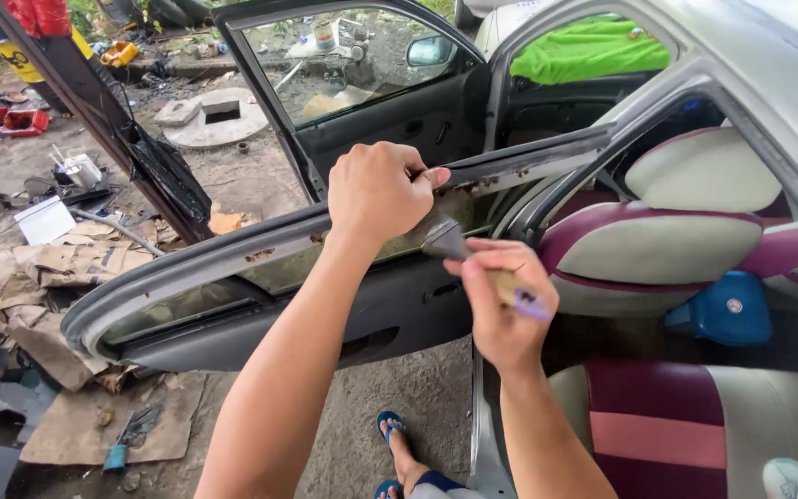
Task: Applying sealant with a brush and using a small tool to reinstall the rubber weatherstripping on a car door frame.
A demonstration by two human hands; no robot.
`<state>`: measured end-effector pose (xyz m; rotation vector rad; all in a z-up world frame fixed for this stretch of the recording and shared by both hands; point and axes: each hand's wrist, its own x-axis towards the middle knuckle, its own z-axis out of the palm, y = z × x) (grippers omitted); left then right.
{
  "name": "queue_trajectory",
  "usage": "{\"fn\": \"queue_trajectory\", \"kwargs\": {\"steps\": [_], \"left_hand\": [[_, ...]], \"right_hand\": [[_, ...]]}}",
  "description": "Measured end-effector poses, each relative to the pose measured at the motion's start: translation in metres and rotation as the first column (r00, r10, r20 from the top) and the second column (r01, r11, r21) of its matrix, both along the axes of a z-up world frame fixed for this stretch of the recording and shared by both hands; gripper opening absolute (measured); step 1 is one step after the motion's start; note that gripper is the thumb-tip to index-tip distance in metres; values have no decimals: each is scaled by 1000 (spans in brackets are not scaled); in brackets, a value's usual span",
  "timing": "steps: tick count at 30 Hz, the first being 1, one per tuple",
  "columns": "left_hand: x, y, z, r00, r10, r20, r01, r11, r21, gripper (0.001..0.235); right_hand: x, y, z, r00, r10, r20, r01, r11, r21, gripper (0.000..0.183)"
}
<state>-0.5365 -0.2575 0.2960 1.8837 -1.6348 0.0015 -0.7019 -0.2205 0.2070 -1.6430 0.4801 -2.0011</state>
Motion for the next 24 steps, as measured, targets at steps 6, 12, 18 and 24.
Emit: {"fn": "queue_trajectory", "kwargs": {"steps": [6,12,18,24], "left_hand": [[-11,5,10,999,-2,-46,3,1000,19,22],[-7,12,17,999,-15,-43,16,1000,25,23],[-3,2,9,1000,-14,-19,14,1000,1,23],[2,0,-21,956,-69,284,130,971,-201,28]], "right_hand": [[-28,-21,-8,973,-230,-7,230,973,-21,15],[-19,-4,10,940,-323,-109,306,941,-147,13],[-12,-6,11,946,-313,-83,301,944,-135,17],[-54,-39,8,933,-349,-86,337,933,-127,7]]}}
